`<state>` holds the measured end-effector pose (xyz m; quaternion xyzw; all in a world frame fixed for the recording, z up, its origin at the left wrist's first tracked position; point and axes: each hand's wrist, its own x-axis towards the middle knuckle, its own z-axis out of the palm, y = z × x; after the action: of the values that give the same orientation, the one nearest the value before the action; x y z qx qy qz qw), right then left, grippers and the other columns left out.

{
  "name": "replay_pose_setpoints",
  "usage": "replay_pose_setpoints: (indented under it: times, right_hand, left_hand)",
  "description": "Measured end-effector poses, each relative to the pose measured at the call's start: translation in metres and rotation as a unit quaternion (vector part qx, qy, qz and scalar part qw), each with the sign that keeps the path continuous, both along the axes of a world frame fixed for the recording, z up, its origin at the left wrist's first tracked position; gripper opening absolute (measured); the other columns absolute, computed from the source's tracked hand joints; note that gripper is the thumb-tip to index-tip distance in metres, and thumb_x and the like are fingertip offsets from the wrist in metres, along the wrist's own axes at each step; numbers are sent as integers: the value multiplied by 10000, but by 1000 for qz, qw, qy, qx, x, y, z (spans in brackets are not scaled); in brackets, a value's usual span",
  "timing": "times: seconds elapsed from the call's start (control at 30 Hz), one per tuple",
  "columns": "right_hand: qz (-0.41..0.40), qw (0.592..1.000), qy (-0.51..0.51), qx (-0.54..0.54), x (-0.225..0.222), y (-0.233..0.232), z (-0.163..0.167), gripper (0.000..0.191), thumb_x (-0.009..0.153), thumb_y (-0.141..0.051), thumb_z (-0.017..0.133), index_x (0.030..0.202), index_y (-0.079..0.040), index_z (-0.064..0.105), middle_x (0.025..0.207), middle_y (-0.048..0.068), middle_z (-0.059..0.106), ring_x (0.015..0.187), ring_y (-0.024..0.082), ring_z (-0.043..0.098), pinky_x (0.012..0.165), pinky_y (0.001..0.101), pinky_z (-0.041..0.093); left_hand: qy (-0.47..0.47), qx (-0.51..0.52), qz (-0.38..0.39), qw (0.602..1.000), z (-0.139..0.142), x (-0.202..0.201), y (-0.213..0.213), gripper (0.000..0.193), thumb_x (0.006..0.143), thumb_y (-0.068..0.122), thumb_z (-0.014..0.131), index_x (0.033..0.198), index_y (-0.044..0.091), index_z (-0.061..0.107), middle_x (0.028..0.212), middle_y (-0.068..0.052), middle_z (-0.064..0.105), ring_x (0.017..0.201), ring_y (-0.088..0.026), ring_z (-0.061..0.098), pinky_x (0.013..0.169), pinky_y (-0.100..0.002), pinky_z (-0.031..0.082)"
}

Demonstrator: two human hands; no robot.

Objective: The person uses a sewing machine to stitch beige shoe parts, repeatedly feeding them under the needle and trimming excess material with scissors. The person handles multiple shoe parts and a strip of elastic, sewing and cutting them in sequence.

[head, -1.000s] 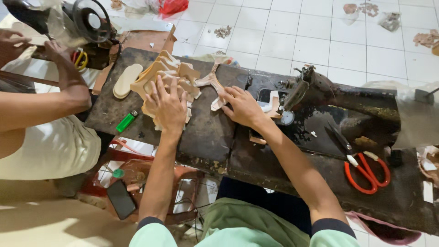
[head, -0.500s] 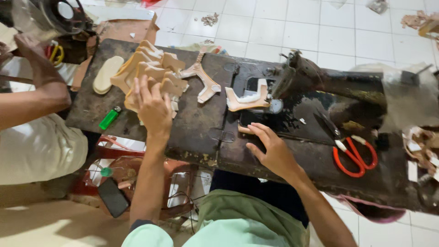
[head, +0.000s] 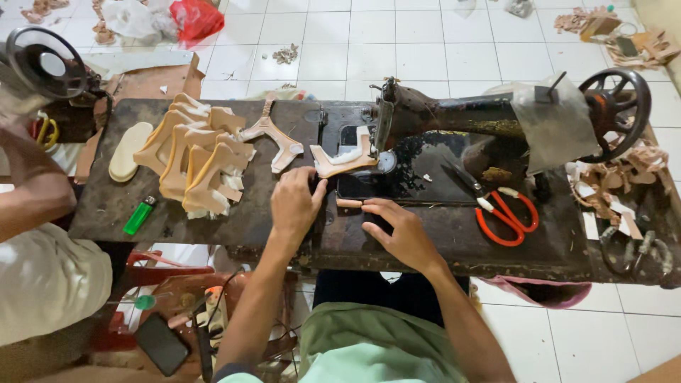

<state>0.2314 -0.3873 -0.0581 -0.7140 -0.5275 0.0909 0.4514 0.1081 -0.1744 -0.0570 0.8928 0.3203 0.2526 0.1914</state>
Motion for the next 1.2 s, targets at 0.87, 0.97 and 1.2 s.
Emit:
replay_pose_setpoints:
  times: [0.87, 0.97, 1.2]
  right_hand:
    - [-33, 919, 388, 63, 8, -33, -24, 244, 920, -7, 631, 1159, 8, 679, 896, 53, 680, 847, 184, 755, 796, 328, 637]
    - [-16, 911, 405, 81, 7, -35, -17, 243, 902, 11, 618, 1140, 20, 667, 877, 50, 643, 831, 192, 741, 766, 361, 665]
    - [-24, 900, 425, 94, -5, -41, 10, 214, 927, -61, 631, 1131, 2, 645, 941, 33, 616, 917, 155, 745, 748, 384, 643]
  left_hand:
    - [-115, 68, -33, 991, 14, -33, -20, 398, 890, 200, 743, 1220, -4, 652, 1377, -216, 599, 1301, -410, 537, 1100, -474, 424]
    - [-119, 64, -34, 990, 23, -35, -24, 401, 884, 199, 742, 1217, -6, 652, 1372, -211, 603, 1290, -405, 544, 1098, -474, 427]
    - [-114, 46, -28, 992, 32, -45, -35, 394, 874, 199, 746, 1209, 8, 665, 1353, -192, 616, 1274, -391, 556, 1087, -468, 436]
